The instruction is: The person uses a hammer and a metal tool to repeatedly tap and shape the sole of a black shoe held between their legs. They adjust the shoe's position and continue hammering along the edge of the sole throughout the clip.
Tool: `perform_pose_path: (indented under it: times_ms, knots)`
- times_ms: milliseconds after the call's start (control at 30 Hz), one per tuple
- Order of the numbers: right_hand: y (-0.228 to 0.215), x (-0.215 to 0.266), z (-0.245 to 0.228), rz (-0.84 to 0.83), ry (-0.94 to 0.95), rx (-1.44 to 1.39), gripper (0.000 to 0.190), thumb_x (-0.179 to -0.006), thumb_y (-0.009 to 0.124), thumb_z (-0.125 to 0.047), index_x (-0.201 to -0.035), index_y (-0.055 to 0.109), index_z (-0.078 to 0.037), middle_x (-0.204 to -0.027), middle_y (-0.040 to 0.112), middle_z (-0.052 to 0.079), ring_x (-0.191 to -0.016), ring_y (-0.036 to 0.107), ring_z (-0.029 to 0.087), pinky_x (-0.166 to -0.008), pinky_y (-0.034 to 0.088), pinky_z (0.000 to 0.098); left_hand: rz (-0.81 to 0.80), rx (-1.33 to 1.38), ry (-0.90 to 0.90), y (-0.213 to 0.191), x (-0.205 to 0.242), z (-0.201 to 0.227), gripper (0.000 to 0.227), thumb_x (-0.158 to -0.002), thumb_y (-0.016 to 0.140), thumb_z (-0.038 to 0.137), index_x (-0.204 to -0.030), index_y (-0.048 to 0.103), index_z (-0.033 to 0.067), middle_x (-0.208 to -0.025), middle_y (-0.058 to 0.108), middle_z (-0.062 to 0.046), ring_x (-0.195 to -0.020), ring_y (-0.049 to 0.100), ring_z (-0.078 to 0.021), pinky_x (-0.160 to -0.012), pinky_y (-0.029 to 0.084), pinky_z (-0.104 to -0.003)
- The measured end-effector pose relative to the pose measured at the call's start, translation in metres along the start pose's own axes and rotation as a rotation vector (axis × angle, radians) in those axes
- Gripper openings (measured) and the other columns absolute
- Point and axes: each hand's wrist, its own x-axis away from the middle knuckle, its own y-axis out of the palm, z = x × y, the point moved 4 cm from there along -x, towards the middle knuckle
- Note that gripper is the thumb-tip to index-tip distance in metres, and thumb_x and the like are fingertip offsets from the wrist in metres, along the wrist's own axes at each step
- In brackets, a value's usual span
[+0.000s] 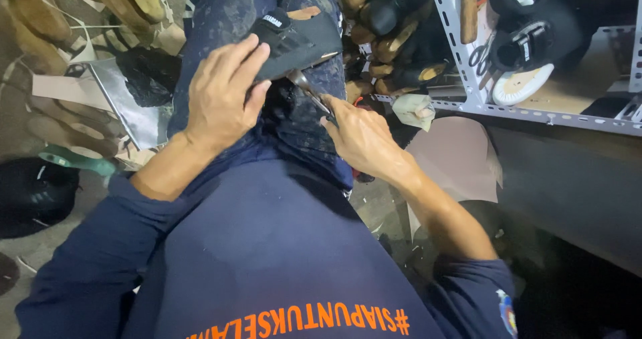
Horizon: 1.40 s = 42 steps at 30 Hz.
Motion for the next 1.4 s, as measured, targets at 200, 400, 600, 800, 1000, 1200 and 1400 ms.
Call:
perform_pose_path:
  times_ms: [200, 400, 600, 800, 1000, 1200, 1400]
  knots:
    - [-0.001, 0.015, 0.003, -0.186, 0.084, 0.181, 0.029, -0.109, 0.047, -0.032, -0.108, 0.053, -0.004, -0.088, 0.071, 0.021, -0.078, 0.065, 0.050, -0.066, 0.050, 0.0588, 0.106, -0.416, 0.173, -0.008, 0.001, 0.035, 0.025, -0.110, 0.053, 0.006, -0.126, 0.071, 0.0088, -0.132, 0.068, -0.011, -0.115, 0.065, -0.0253, -0.080, 0.057, -0.035]
    - [0.009, 0.024, -0.007, -0.130, 0.042, 0.381, 0.035, -0.098, 0.057, -0.034, -0.115, 0.064, -0.004, -0.096, 0.074, 0.019, -0.075, 0.076, 0.044, -0.063, 0.061, 0.0557, 0.214, -0.337, 0.236, 0.011, 0.019, 0.027, 0.037, -0.109, 0.045, 0.010, -0.136, 0.070, 0.0086, -0.135, 0.067, -0.016, -0.121, 0.064, -0.0335, -0.085, 0.053, -0.042]
    - [0.009, 0.012, -0.004, 0.155, -0.101, 0.243, 0.025, -0.108, 0.052, -0.029, -0.111, 0.049, -0.004, -0.079, 0.063, 0.015, -0.054, 0.061, 0.046, -0.043, 0.045, 0.0552, -0.017, -0.089, 0.024, -0.007, 0.003, 0.009, 0.043, -0.102, 0.068, 0.016, -0.142, 0.063, 0.0011, -0.141, 0.060, -0.018, -0.111, 0.063, -0.0379, -0.087, 0.060, -0.049]
    - [0.023, -0.004, 0.009, 0.197, -0.052, 0.246, 0.036, -0.096, 0.066, -0.021, -0.125, 0.049, -0.006, -0.090, 0.068, 0.015, -0.062, 0.064, 0.049, -0.047, 0.049, 0.0596, -0.025, -0.036, 0.041, 0.002, 0.000, -0.012, 0.034, -0.111, 0.062, 0.018, -0.142, 0.064, 0.0032, -0.138, 0.062, -0.016, -0.112, 0.068, -0.0352, -0.097, 0.058, -0.045]
    - [0.026, -0.016, 0.019, 0.297, -0.111, 0.248, 0.038, -0.095, 0.069, -0.018, -0.128, 0.053, -0.008, -0.081, 0.065, 0.010, -0.059, 0.063, 0.041, -0.044, 0.050, 0.0532, -0.002, -0.007, 0.037, 0.006, -0.005, -0.020, 0.032, -0.117, 0.054, 0.020, -0.141, 0.064, 0.0034, -0.136, 0.063, -0.015, -0.105, 0.069, -0.0362, -0.091, 0.060, -0.044]
    - [0.038, -0.010, 0.014, 0.222, -0.039, 0.085, 0.026, -0.108, 0.053, -0.033, -0.096, 0.053, -0.011, -0.078, 0.070, 0.016, -0.068, 0.064, 0.050, -0.055, 0.048, 0.0575, -0.148, -0.058, -0.015, 0.007, 0.001, -0.009, 0.043, -0.116, 0.046, 0.026, -0.155, 0.051, 0.0083, -0.155, 0.051, -0.014, -0.109, 0.067, -0.0370, -0.097, 0.054, -0.047]
    - [0.030, -0.020, 0.009, 0.250, -0.028, 0.152, 0.027, -0.109, 0.058, -0.030, -0.093, 0.050, -0.009, -0.067, 0.065, 0.011, -0.054, 0.057, 0.050, -0.048, 0.047, 0.0539, -0.492, 0.293, -0.793, 0.011, -0.035, -0.018, 0.062, -0.093, 0.051, 0.048, -0.154, 0.047, 0.0351, -0.160, 0.043, -0.001, -0.139, 0.040, -0.0342, -0.107, 0.036, -0.057]
